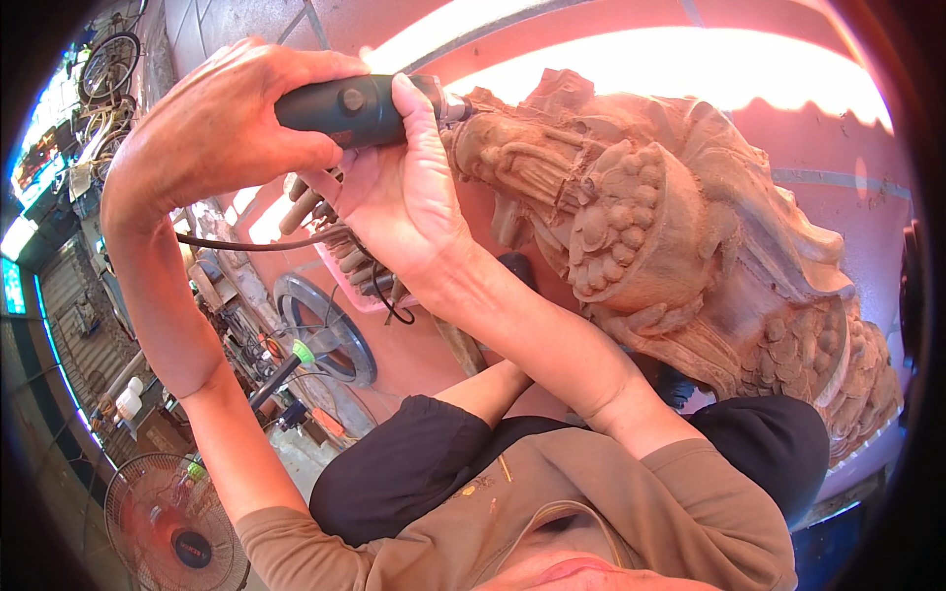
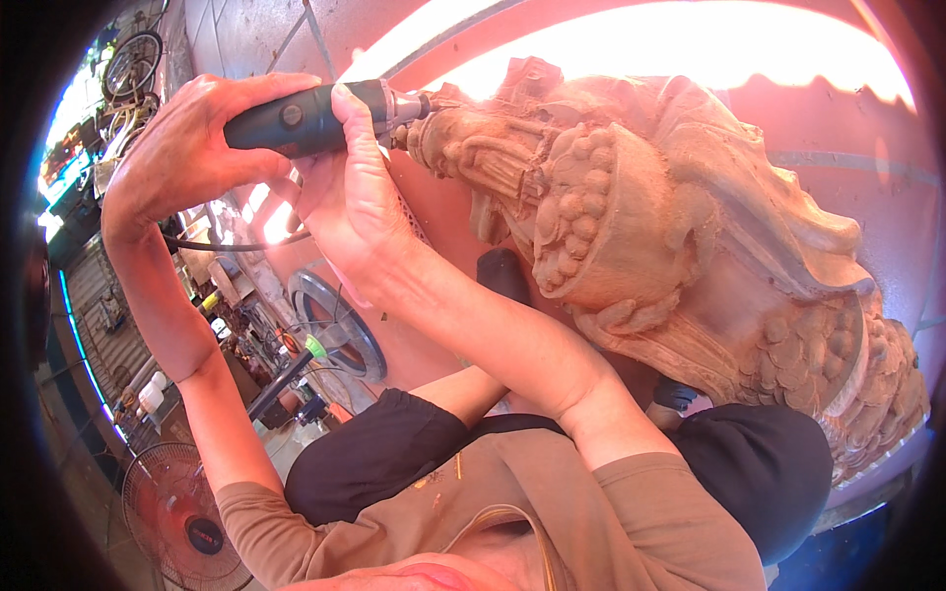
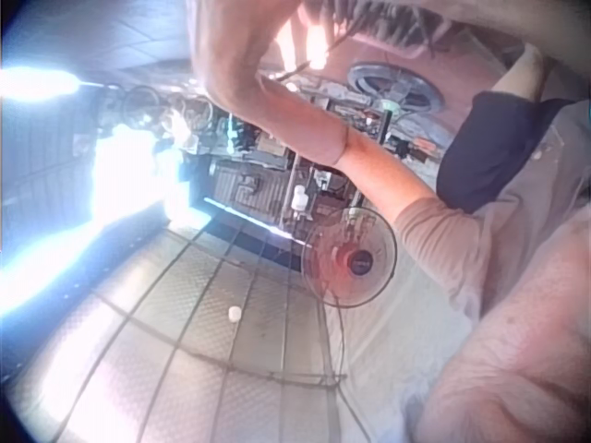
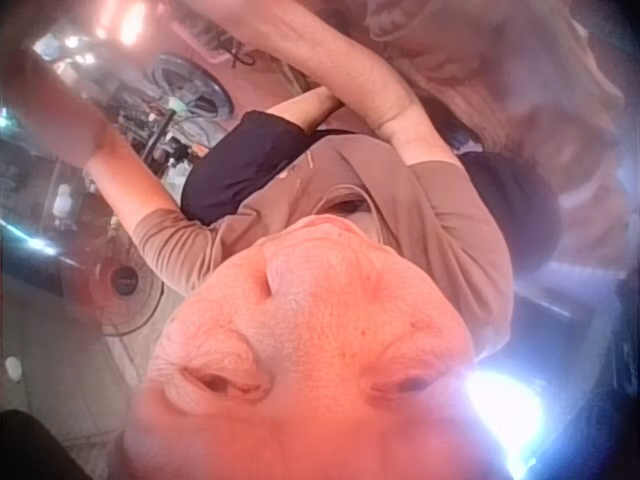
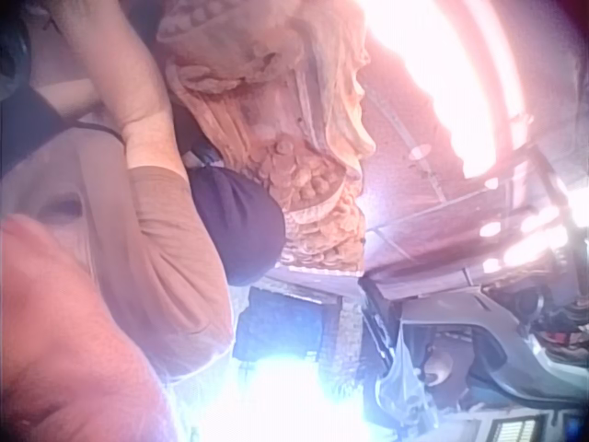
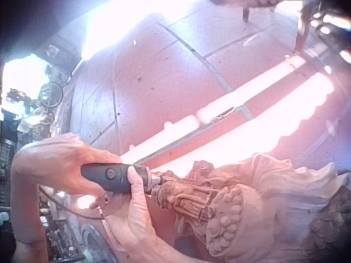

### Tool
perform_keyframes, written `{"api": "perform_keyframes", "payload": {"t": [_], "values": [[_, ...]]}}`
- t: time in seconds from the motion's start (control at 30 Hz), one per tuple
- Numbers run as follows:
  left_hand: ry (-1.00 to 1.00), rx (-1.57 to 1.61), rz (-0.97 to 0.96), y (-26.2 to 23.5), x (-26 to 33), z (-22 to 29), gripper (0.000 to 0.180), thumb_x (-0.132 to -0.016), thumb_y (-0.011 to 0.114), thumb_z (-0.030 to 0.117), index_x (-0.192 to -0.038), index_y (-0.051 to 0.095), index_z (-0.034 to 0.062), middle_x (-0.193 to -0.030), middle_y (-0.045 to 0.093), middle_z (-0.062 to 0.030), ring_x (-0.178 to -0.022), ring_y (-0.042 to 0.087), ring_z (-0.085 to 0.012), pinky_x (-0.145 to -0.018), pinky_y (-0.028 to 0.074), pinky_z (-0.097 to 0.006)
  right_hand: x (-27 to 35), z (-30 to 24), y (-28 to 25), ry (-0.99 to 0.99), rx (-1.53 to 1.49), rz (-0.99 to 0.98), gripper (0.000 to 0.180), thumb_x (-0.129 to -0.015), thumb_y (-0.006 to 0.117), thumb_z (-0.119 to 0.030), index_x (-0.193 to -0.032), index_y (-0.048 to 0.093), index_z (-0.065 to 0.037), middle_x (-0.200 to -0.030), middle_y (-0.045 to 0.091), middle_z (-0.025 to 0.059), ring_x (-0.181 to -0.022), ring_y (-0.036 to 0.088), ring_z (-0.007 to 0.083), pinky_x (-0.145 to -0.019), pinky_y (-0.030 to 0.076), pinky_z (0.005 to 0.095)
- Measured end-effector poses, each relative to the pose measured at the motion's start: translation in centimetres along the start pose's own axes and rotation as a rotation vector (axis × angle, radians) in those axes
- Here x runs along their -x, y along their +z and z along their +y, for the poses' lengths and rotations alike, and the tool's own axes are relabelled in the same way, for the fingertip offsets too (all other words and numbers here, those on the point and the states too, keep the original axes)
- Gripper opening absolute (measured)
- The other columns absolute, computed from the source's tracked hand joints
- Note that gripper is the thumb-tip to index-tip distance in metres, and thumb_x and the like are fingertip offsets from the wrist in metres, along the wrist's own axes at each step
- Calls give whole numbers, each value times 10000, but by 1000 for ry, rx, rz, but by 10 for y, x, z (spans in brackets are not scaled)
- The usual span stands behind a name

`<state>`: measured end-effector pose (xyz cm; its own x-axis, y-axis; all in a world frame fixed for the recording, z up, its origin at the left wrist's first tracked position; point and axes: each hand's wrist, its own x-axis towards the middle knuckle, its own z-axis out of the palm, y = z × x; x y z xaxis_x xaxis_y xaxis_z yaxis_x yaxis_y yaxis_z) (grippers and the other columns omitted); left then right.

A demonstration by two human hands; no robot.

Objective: The person uses a rotary carving tool to refine details on a wooden sculpture of a figure. The hands guide the tool along the surface to shape and smooth the carved features.

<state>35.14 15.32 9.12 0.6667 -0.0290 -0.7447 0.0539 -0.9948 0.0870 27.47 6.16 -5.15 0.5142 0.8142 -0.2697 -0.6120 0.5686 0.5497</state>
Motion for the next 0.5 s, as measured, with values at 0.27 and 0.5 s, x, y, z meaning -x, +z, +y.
{"api": "perform_keyframes", "payload": {"t": [0.27, 0.5], "values": [[-135, 64, -46, 0, 11, 8, 586, -640, 713, 186, -1216, 662, 90, -690, 622, -167, -611, 627, -244, -662, 495, -336, 5, 7, 3, 2, 18, 26, 399, -940, 651, -456, -1183, 553, -155, -1139, 617, -3, -1131, 566, 132, -934, 503, 419], [-15, 34, 55, 10, 12, -5, 603, -631, 736, 187, -1214, 655, 54, -731, 617, -184, -620, 603, -253, -673, 489, -334, 3, 9, -2, 24, 10, 44, 349, -966, 616, -438, -1198, 552, -185, -1128, 621, -14, -1083, 577, 144, -944, 501, 410]]}}
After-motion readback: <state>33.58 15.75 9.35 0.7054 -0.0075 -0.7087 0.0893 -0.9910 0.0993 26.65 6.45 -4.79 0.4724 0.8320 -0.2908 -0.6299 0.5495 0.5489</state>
